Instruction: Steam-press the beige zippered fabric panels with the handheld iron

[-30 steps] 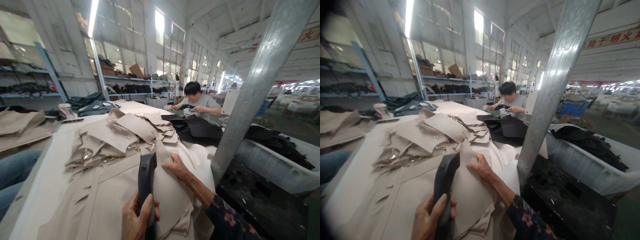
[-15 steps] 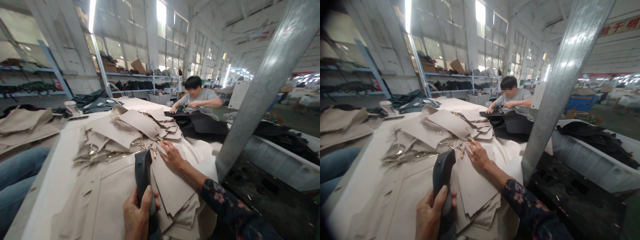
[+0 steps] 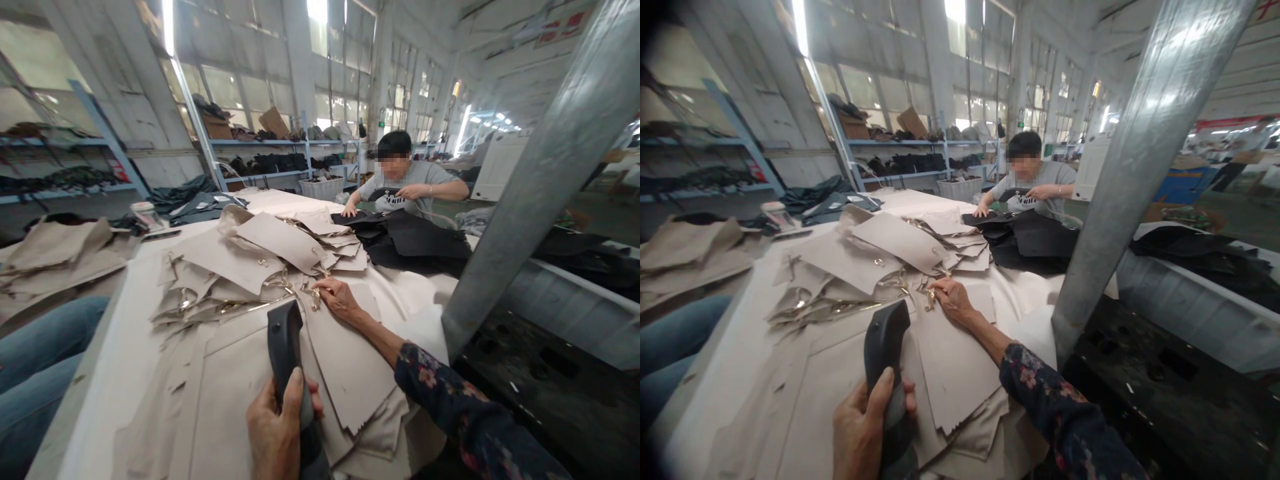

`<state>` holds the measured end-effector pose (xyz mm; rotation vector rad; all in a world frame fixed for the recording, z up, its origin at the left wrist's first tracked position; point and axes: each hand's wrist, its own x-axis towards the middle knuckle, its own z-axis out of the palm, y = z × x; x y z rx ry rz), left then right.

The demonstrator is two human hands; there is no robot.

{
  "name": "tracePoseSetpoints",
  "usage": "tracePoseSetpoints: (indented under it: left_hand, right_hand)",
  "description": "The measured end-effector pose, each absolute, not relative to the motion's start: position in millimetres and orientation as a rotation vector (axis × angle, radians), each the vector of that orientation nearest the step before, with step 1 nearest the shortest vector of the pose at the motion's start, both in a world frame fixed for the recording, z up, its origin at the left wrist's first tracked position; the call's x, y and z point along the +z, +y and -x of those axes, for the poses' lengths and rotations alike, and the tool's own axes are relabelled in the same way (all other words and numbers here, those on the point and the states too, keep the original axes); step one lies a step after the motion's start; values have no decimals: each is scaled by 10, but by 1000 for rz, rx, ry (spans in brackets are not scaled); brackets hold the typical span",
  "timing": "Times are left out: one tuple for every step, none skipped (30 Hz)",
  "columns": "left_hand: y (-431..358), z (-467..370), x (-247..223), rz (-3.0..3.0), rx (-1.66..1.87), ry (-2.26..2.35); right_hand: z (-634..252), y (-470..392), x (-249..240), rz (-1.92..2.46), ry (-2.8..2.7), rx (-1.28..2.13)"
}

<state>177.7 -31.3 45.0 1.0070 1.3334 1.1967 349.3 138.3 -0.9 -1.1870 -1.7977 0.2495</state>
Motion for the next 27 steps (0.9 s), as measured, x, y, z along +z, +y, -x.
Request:
tracePoseSetpoints:
  left_hand:
    - [-313,-1781,455,-1005,1197,1340]
    - [-313,-1785,460,-1002,1198,1347]
    - [-314,-1789,465,-1000,1198,1352]
    - [-315,-1794,470,-999,1198,1356]
    - [-317,-1799,476,-1001,1200,1360]
    - [-319,-1803,481,-1005,1204,1365]
    - [-322,-1807,486,-1008,1208,1370]
    - [-324,-1811,491,-1012,1211,1376]
    - [-326,-1814,496,-1017,1212,1380]
    - [-327,-1815,499,-1024,1211,1383]
    - [-328,-1815,500,-1031,1208,1386]
    - [-327,-1814,500,-1037,1204,1388]
    - [-326,-1813,499,-1042,1199,1389]
    - [-324,-1811,497,-1042,1195,1389]
    - [-322,-1810,494,-1039,1193,1388]
    - [-320,-1808,491,-1033,1193,1383]
    - [-319,-1807,489,-1028,1193,1376]
    - [-318,-1807,487,-1023,1193,1368]
    - [-317,-1806,485,-1019,1192,1361]
    - [-316,-1806,484,-1016,1190,1355]
    - [-316,-1805,483,-1012,1186,1349]
    - [-315,-1805,482,-1009,1183,1346]
    - [-314,-1804,481,-1008,1180,1345]
    - [-313,-1804,480,-1011,1177,1344]
    - [-312,-1805,480,-1012,1172,1344]
    - [-311,-1807,479,-1016,1167,1343]
    - [-310,-1809,479,-1020,1161,1344]
  right_hand:
    - [-3488,1372,-1,1180,-1780,265]
    - [-3483,1364,6,1173,-1765,277]
    - [-3482,1357,11,1167,-1752,288]
    - [-3484,1353,14,1164,-1741,298]
    - [-3489,1351,15,1162,-1735,307]
    - [-3497,1350,17,1161,-1734,316]
    - [-3507,1348,19,1160,-1737,325]
    - [-3515,1344,22,1158,-1745,333]
    - [-3522,1336,25,1154,-1759,339]
    - [-3525,1326,27,1149,-1774,343]
    - [-3523,1314,28,1145,-1788,342]
    - [-3519,1302,25,1144,-1802,338]
    - [-3511,1293,18,1144,-1814,331]
    - [-3503,1287,8,1148,-1822,322]
    - [-3496,1287,-6,1155,-1826,312]
    - [-3490,1292,-21,1163,-1826,303]
    - [-3486,1301,-38,1173,-1824,295]
    - [-3484,1312,-53,1184,-1818,285]
    - [-3483,1323,-67,1196,-1811,275]
    - [-3484,1333,-79,1208,-1805,263]
    - [-3485,1341,-89,1219,-1800,252]
    - [-3487,1345,-98,1230,-1795,241]
    - [-3489,1347,-107,1241,-1790,232]
    - [-3490,1348,-117,1252,-1785,225]
    - [-3491,1347,-128,1262,-1779,220]
    - [-3491,1346,-142,1271,-1772,217]
    - [-3491,1346,-158,1281,-1765,216]
